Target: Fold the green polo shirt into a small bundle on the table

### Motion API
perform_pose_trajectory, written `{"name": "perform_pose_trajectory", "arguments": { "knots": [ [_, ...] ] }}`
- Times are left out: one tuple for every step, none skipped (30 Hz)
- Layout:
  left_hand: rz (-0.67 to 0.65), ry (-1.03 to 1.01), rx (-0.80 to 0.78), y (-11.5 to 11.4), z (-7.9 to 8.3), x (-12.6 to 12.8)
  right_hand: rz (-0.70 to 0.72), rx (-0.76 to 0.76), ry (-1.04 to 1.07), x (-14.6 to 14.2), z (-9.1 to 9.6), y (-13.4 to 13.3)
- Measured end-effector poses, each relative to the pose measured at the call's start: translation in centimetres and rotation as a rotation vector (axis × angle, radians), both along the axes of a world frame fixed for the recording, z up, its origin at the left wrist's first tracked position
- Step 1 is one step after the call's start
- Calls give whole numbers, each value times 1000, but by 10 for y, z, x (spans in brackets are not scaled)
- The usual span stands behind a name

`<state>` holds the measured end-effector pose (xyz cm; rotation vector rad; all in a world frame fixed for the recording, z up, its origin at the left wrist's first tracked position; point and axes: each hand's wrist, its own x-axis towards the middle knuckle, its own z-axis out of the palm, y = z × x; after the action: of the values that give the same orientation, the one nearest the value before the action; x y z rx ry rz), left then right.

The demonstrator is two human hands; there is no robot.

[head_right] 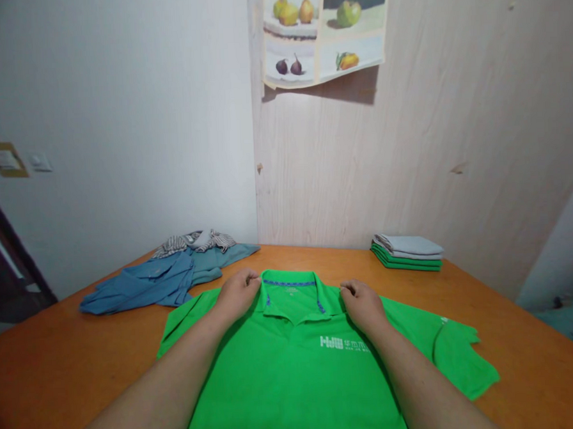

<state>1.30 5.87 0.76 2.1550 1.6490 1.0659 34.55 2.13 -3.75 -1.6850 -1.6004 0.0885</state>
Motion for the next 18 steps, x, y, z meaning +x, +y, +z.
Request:
{"name": "perform_pose_trajectory", "arguments": {
  "knots": [
    [-12,14,-18,-2,2,2,-2,2,0,0,1,0],
    [-32,30,-46,-5,5,4,-1,2,1,-1,1,-1],
    [-60,47,-79,-8,8,6,3,3,3,-1,2,-1],
    [-92,63,-111,-11,10,8,8,4,4,-1,3,-2],
    [-124,79,-140,-15,13,11,11,6,4,-1,3,-2],
    [-153,96,-165,-18,15,12,13,7,5,-2,4,-2],
    [-179,115,-192,-21,18,14,11,10,7,-2,4,-2],
    [-207,138,-225,-25,20,15,10,14,9,-2,5,-3],
    [-238,164,-269,-29,23,15,8,19,11,-3,5,-3],
    [-272,194,-325,-32,26,15,9,27,15,-3,6,-3],
    [-307,225,-390,-36,29,15,11,39,17,-4,7,-4],
    [-336,255,-457,-40,32,14,15,51,17,-5,8,-4],
    [-358,284,-517,-43,35,14,17,64,16,-5,9,-5],
    [-373,308,-564,-46,37,14,16,76,12,-6,11,-6],
    [-380,325,-599,-48,40,13,12,85,7,-7,12,-7],
    [-380,332,-626,-50,42,13,6,89,0,-7,13,-8],
    [-373,330,-645,-51,44,13,1,87,-7,-7,15,-9],
    [-365,323,-654,-52,46,14,0,81,-12,-8,16,-10]
  ]
}}
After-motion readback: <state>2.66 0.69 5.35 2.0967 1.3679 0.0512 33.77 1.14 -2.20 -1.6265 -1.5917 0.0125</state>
